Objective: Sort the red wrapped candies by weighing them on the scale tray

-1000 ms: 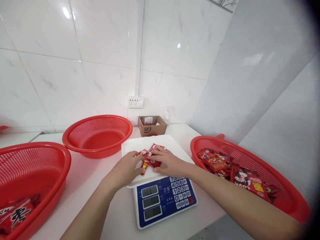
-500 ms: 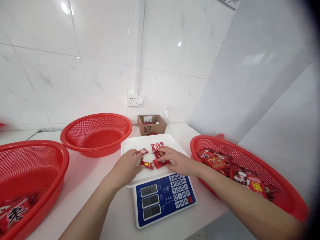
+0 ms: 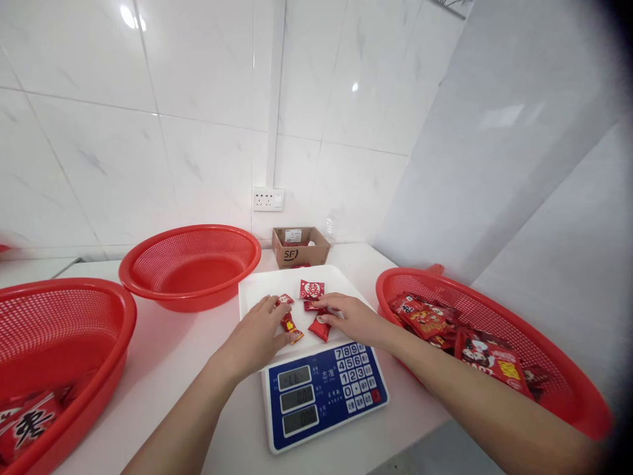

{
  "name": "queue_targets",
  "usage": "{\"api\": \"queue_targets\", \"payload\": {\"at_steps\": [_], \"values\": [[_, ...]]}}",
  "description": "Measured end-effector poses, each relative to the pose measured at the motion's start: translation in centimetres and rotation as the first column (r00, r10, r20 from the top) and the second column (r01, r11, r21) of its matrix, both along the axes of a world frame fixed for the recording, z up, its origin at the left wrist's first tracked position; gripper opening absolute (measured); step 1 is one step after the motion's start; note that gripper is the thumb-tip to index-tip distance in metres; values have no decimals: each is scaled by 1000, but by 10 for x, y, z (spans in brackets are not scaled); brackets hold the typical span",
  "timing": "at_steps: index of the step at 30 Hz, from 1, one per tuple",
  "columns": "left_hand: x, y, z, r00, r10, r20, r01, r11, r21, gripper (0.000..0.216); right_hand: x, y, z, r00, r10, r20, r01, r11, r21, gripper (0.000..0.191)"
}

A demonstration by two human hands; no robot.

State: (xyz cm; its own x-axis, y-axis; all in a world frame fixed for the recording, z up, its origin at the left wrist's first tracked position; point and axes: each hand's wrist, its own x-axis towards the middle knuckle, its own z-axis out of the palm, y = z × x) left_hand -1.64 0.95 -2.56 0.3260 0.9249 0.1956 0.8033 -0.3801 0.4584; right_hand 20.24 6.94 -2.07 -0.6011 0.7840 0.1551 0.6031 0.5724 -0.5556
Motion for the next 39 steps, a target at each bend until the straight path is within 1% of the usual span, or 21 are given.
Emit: {"api": "queue_targets", "payload": {"at_steps": [4,7,9,11,12,14,16,18,23,26,29,33,36,39], "values": [[2,0,-1,999,-45,-26,45,999,-8,38,-5,-8,3,997,73,-4,-73,996,-45,35],[3,0,1,997,-69,-17,69,998,-12,37,-6,-6,1,998,64,15,-64,998,-12,31],[2,0,1,998,-64,-12,64,998,-14,39,-5,1,-2,1000,15,5,-15,997,72,30],[2,0,1,999,-45,-18,45,999,-24,42,-3,11,-4,997,-73,-14,75,986,149,34],[2,1,1,999,-37,-24,36,999,-28,43,-3,15,-5,993,-118,-14,118,980,162,36],[1,1,1,999,-38,-37,37,999,-30,43,-3,23,-5,984,-175,20,171,977,126,42],[1,2,1,997,-58,-47,57,998,-19,41,-4,27,-4,982,-175,72,172,984,46,47],[1,1,1,996,-75,-52,75,997,-5,37,-8,26,-3,986,-138,98,139,990,0,48],[1,0,0,996,-78,-44,79,997,16,32,-14,13,1,997,-14,75,14,1000,0,43],[0,0,0,997,-74,-39,75,997,23,31,-10,2,5,995,29,92,-26,999,-31,43],[1,0,0,997,-69,-43,70,997,24,31,-3,-8,10,994,31,104,-24,997,-67,51],[1,0,0,996,-64,-55,65,998,20,32,6,-16,15,991,69,117,-53,990,-130,64],[1,0,1,996,-69,-56,70,997,19,33,7,-15,13,989,35,142,-14,989,-149,68],[1,1,0,995,-81,-52,82,996,19,34,4,-14,9,986,-19,166,40,992,-121,68]]}}
